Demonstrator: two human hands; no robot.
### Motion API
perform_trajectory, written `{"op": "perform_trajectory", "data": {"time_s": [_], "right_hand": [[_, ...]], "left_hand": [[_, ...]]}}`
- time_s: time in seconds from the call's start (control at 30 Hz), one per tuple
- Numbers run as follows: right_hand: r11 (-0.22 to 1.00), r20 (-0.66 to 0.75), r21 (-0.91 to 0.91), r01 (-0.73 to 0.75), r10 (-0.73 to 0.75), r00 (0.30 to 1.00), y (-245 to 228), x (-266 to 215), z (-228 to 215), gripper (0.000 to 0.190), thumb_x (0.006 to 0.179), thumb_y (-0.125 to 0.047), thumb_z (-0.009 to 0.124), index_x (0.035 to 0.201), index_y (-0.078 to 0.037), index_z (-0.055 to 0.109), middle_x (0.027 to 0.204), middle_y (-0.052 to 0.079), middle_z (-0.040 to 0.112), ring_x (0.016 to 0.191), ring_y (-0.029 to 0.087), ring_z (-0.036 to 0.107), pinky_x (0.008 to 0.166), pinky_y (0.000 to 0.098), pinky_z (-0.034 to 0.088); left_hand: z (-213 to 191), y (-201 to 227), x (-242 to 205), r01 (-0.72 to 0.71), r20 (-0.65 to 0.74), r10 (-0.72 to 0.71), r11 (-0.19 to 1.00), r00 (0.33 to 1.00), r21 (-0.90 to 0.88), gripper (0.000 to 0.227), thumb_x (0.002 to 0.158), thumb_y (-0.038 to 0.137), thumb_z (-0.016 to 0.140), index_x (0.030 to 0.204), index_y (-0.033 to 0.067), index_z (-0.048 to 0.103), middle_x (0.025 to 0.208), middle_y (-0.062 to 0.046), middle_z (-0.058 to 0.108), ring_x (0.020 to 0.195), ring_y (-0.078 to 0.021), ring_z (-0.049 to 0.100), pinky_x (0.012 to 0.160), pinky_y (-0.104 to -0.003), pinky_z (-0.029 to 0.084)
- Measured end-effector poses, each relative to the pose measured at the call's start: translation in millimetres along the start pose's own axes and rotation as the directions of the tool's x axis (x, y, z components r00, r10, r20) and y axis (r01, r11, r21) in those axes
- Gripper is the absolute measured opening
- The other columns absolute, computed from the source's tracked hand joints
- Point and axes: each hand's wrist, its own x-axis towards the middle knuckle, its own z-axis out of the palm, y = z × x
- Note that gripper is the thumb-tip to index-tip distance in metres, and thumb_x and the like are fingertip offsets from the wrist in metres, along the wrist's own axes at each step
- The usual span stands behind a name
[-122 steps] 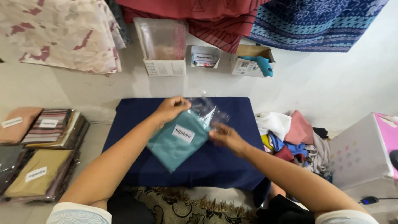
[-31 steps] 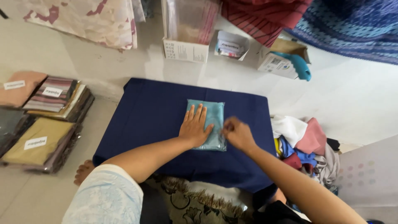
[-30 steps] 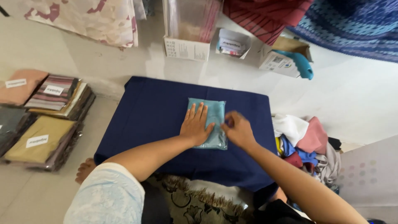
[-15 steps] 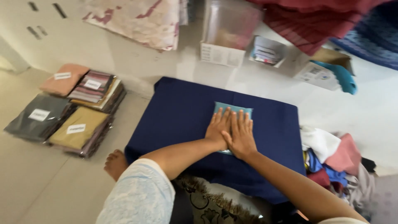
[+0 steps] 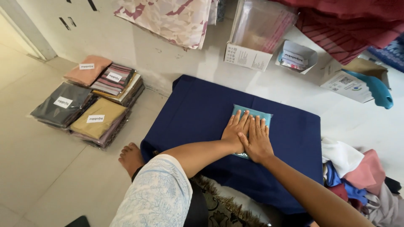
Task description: The person prepares clothes by unfolding them, smoothing them out on a work surface, and using a lint roller to remove debris.
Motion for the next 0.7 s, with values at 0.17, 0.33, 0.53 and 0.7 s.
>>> {"op": "perform_trajectory", "data": {"time_s": [0.17, 0.33, 0.53, 0.7], "right_hand": [[1.0, 0.024, -0.006, -0.015, 0.015, 1.0, 1.4, 2.8, 1.2, 0.095, 0.101, -0.075, 0.016, 0.164, -0.003, 0.008, 0.171, 0.019, 0.002, 0.158, 0.038, -0.004, 0.128, 0.049, 0.001], [0.999, 0.056, 0.016, -0.028, 0.027, 0.998, -7.9, -1.8, -11.8, 0.093, 0.103, -0.072, 0.015, 0.164, -0.003, 0.006, 0.171, 0.019, 0.001, 0.158, 0.038, -0.005, 0.128, 0.0492, 0.002], [0.999, 0.076, 0.028, -0.035, 0.033, 0.997, -7.5, -1.3, -11.5, 0.094, 0.102, -0.073, 0.015, 0.164, -0.003, 0.006, 0.172, 0.019, 0.001, 0.158, 0.037, -0.004, 0.128, 0.0494, 0.003], [0.998, 0.086, 0.043, -0.034, 0.03, 0.996, -10.2, -2.5, -17.7, 0.093, 0.103, -0.072, 0.016, 0.164, -0.002, 0.008, 0.171, 0.021, 0.003, 0.158, 0.039, -0.001, 0.129, 0.0497, 0.004]], "left_hand": [[14.5, -6.1, 6.2, 0.013, 0.014, -0.013, 0.999, 1.0, 0.04, 0.081, 0.091, 0.022, 0.05, 0.164, 0.0116, 0.018, 0.173, -0.008, 0.006, 0.159, -0.04, -0.001, 0.128, -0.051, 0.005], [6.1, -4.4, 4.5, 0.023, 0.057, -0.025, 0.999, 0.998, 0.038, 0.082, 0.09, 0.022, 0.051, 0.164, 0.0105, 0.016, 0.174, -0.008, 0.002, 0.158, -0.0398, -0.004, 0.128, -0.051, 0.003], [4.3, -4.4, 4.4, 0.031, 0.09, -0.033, 0.999, 0.995, 0.026, 0.082, 0.091, 0.022, 0.049, 0.164, 0.0114, 0.014, 0.174, -0.008, 0.0, 0.159, -0.0388, -0.005, 0.128, -0.05, 0.003], [0.8, -3.0, 3.9, 0.018, 0.078, -0.02, 1.0, 0.997, 0.022, 0.078, 0.092, 0.021, 0.049, 0.163, 0.0106, 0.018, 0.174, -0.008, 0.004, 0.159, -0.0389, -0.001, 0.128, -0.05, 0.004]]}}
